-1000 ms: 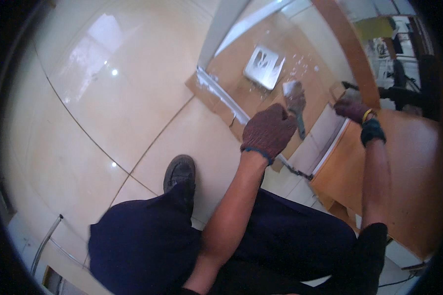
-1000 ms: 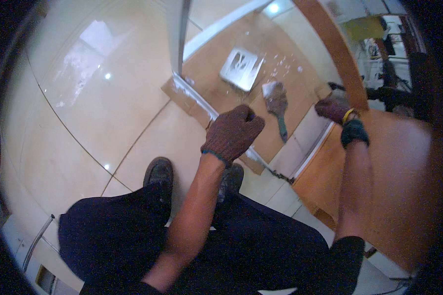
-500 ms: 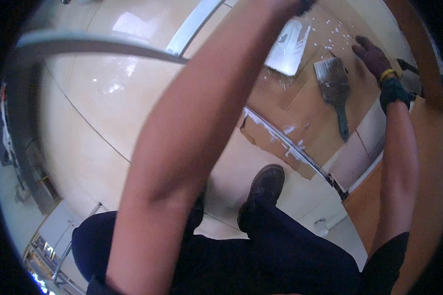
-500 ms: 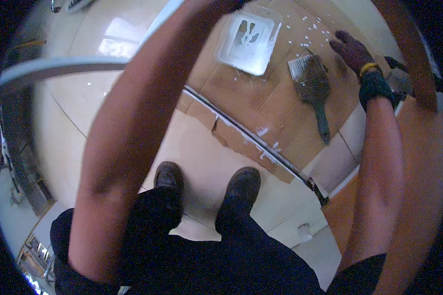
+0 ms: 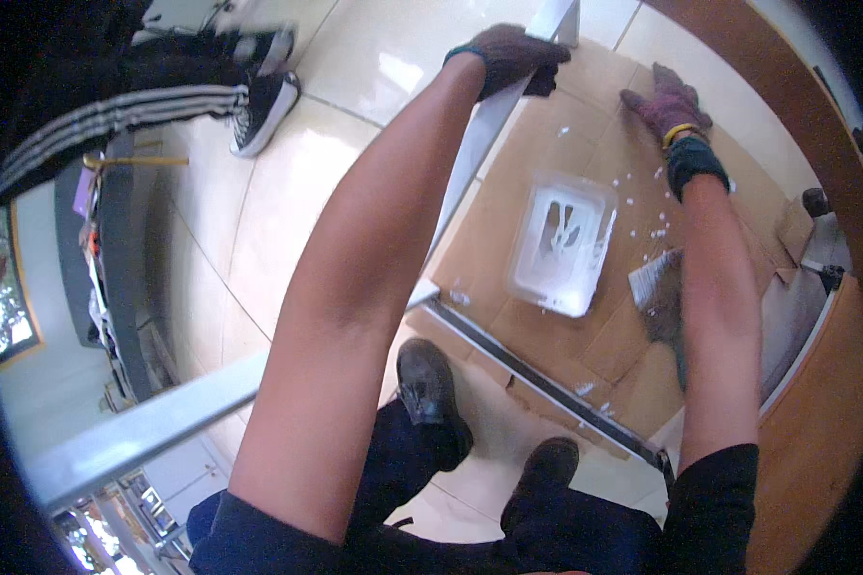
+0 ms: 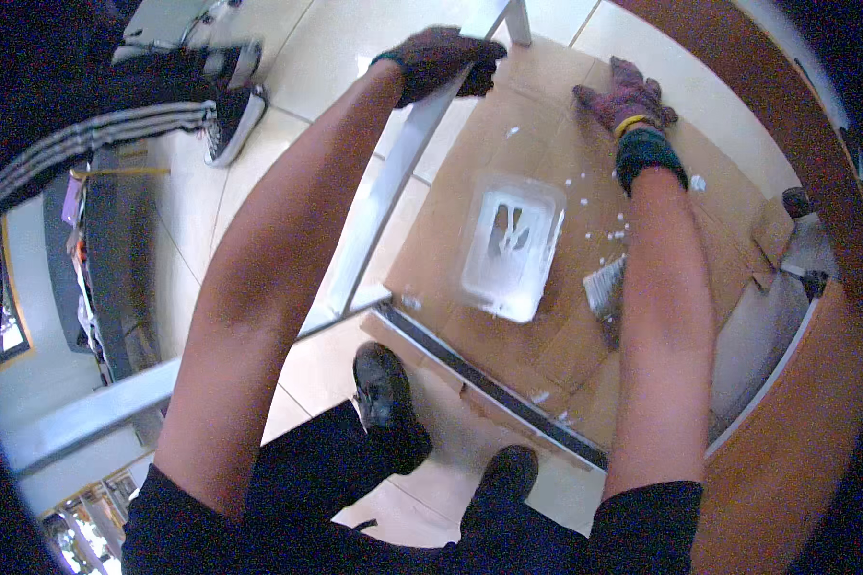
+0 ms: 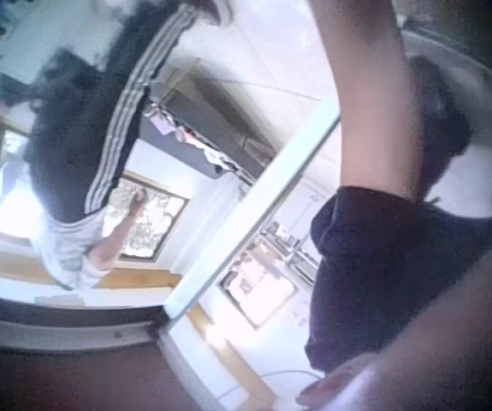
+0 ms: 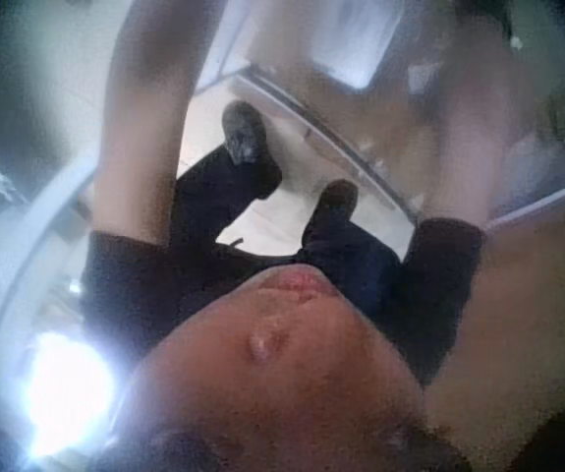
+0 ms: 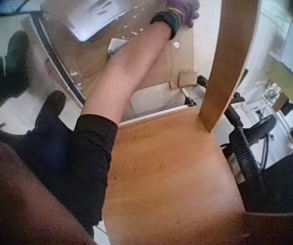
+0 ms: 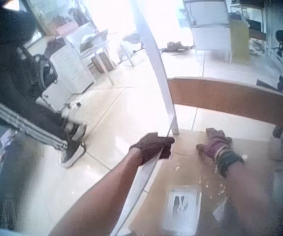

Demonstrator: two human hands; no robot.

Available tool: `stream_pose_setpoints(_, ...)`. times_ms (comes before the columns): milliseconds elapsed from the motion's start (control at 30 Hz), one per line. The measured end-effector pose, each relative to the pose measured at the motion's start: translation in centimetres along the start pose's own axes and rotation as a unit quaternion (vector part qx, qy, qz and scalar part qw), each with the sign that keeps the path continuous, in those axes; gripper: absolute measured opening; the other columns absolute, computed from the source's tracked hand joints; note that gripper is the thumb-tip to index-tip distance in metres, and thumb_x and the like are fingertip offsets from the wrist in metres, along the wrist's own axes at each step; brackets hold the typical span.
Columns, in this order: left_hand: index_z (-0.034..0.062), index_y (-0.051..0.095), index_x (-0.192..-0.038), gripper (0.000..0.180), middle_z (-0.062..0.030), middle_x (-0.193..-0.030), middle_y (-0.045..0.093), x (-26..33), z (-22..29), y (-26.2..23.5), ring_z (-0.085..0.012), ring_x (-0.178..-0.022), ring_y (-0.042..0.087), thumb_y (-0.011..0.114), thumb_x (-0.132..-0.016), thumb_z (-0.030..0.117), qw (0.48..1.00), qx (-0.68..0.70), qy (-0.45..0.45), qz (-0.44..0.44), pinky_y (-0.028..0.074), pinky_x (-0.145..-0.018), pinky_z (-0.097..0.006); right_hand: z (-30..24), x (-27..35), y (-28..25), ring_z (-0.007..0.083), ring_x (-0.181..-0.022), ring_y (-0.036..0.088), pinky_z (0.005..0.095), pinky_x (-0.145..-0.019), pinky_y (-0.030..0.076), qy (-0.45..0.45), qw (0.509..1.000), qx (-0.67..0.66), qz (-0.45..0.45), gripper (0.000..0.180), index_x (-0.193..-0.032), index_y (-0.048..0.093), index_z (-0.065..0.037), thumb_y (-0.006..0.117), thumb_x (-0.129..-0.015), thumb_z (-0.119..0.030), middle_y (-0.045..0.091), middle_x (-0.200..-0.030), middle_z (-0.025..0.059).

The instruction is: The person sits on the floor and paints a metal frame white using a paintbrush and a small container of paint. They repeatedly dip the brush into the paint and apply it to the frame's edges and joints.

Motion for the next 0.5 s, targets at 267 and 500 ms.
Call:
stream_pose_setpoints(267, -0.0015, 0.053, -0.109, 0.055, -0.0066, -0.066, 0.055, -0.8, -0.1, 0.4, -0.0173, -0.052, 0.053, 0.047, -0.091, 0.050, 0.931, 0.322, -0.027, -0.171, 0.048, -0.049, -0.030, -2.1, 0.7, -2.8, 0.0266, -0.120, 0.043, 0.0556, -0.099, 0.027, 0.009, 0.997, -0.039, 0.062, 0.061, -0.124, 0.053, -0.029, 0.056, -0.074, -0.063, 0.052, -0.126, 0.0039)
stream_pose_setpoints(500, 0.0011, 0.055, -0.095, 0.047, 0.0006, -0.060, 0.046, 0.1, 0.7, 0.9, -0.0109, -0.046, 0.043, 0.048, -0.092, 0.047, 0.953, 0.265, -0.110, -0.095, 0.040, -0.044, -0.027, -2.7, 1.0, -3.1, 0.0261, -0.113, 0.048, 0.0471, -0.097, 0.031, -0.034, 0.993, -0.033, 0.111, 0.054, -0.121, 0.056, -0.027, 0.058, -0.075, -0.057, 0.054, -0.120, 0.0051)
Point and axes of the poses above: each hand's wrist, its own x-axis away from the middle knuckle, its own y-axis out of the palm, z = x × y, the point moved 7 cm from there along -x, towards the middle knuckle
